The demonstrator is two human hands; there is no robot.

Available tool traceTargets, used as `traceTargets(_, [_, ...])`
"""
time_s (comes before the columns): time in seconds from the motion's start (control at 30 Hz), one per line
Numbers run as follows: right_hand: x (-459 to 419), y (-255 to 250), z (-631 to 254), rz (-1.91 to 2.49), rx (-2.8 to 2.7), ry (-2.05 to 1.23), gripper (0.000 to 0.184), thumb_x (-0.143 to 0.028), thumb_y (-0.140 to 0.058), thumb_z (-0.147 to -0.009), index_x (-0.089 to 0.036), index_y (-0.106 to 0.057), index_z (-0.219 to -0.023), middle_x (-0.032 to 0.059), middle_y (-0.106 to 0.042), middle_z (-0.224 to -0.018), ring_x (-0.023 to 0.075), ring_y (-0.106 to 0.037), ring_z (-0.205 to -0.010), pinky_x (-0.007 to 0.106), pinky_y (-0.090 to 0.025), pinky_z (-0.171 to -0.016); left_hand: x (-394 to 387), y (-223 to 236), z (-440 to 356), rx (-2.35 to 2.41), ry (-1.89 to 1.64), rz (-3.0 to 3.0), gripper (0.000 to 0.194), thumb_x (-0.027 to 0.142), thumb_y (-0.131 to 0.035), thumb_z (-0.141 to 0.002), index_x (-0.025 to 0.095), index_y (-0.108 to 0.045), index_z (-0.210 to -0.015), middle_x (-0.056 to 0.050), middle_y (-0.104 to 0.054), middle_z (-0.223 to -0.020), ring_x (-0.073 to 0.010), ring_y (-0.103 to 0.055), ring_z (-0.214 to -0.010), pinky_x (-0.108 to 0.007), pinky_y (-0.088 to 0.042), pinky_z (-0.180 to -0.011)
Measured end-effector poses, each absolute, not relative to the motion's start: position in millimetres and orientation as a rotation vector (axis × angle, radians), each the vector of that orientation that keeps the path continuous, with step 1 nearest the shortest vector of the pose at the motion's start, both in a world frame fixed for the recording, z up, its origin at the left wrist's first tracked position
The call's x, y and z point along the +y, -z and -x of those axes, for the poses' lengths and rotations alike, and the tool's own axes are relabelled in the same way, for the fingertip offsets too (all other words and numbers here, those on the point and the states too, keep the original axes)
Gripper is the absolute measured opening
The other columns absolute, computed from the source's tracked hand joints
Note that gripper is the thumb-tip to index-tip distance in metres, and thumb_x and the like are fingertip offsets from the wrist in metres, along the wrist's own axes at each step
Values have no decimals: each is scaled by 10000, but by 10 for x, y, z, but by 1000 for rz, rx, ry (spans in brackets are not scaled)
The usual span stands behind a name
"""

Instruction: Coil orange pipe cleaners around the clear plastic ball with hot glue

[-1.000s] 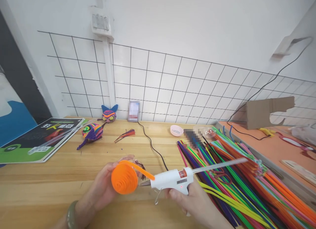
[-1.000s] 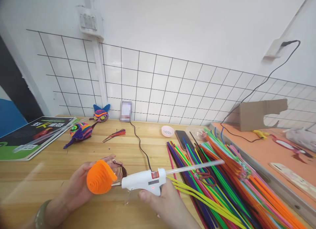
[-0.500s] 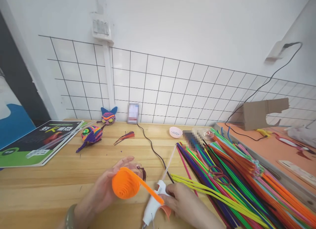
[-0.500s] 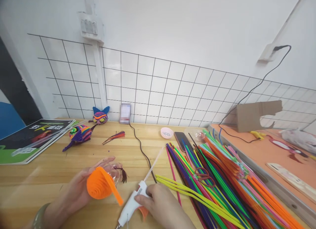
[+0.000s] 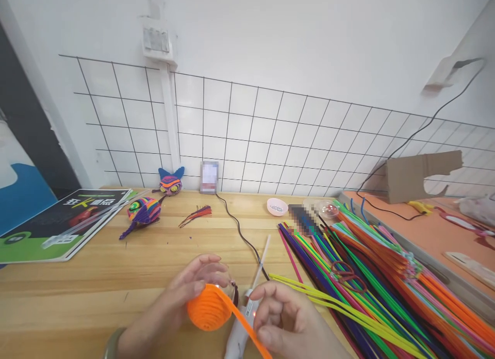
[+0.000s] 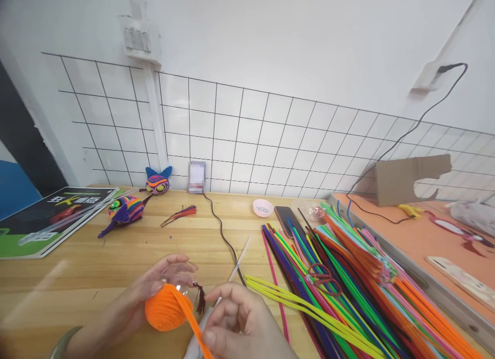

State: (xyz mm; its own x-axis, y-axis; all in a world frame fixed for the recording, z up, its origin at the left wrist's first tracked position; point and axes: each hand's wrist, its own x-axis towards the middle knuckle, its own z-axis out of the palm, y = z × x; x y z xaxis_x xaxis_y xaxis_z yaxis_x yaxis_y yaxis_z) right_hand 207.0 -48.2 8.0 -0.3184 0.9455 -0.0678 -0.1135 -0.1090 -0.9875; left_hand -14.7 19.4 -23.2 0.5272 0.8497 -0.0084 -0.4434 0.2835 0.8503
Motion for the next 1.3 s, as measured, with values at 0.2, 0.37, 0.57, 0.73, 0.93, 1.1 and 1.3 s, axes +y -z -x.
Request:
traceTargets(0.2, [-451, -49, -2094, 949, -1286, -1525, 454, -525, -782, -688, -193, -646, -967, -9, -629, -684, 105, -592, -605, 204, -462, -594, 175, 220, 126, 545, -926, -977, 424, 405, -753, -660, 252, -667, -1046, -95, -650, -1099, -306, -585, -1005, -400, -413, -850])
traceTargets(0.37, [-468, -26, -2073, 951, -1284, -1516, 383, -465, -835, -640, -191, -710, -876, -4, -654, -650, 93, -594, -577, 191, -458, -581, 186, 225, 125, 600, -937, -1028, 473, 464, -753, -640, 257, -657, -1055, -91, -621, -1109, -308, -564, -1020, -410, -410, -862])
traceTargets(0.57, [-453, 56, -2080, 976, -1277, -1398, 335, -478, -800, -677, -202, -738, -857, 23, -699, -678, 126, -636, -602, 219, -503, -585, 185, 252, 112, 587, -929, -1021, 456, 471, -746, -649, 265, -652, -1045, -80, -610, -1107, -289, -562, -1019, -389, -433, -834])
traceTargets(0.73, [-456, 5, -2075, 1058, -1347, -1349, 360, -509, -806, -649, -192, -739, -805, 37, -717, -691, 150, -655, -610, 237, -514, -586, 186, 265, 113, 606, -931, -1032, 476, 480, -751, -640, 264, -650, -1051, -90, -612, -1125, -304, -562, -1021, -415, -428, -850])
traceTargets(0.93, [-460, -37, -2077, 1000, -1311, -1408, 312, -478, -802, -668, -210, -756, -820, 31, -729, -678, 119, -635, -570, 203, -494, -561, 180, 236, 111, 640, -946, -1045, 466, 476, -763, -630, 270, -661, -1035, -85, -622, -1130, -297, -563, -1024, -400, -431, -853])
traceTargets(1.1, [-469, -42, -2091, 1152, -1376, -1248, 308, -487, -786, -678, -189, -768, -757, 51, -730, -681, 146, -632, -594, 228, -500, -567, 180, 233, 106, 646, -952, -1037, 484, 482, -767, -621, 268, -656, -1041, -86, -617, -1126, -307, -572, -1023, -401, -440, -850])
traceTargets(1.3, [-463, -76, -2071, 1137, -1328, -1345, 332, -493, -807, -650, -172, -751, -714, 37, -714, -632, 120, -610, -565, 207, -483, -567, 187, 229, 108, 658, -954, -1062, 480, 485, -768, -621, 266, -657, -1033, -82, -630, -1111, -295, -580, -1002, -383, -454, -829])
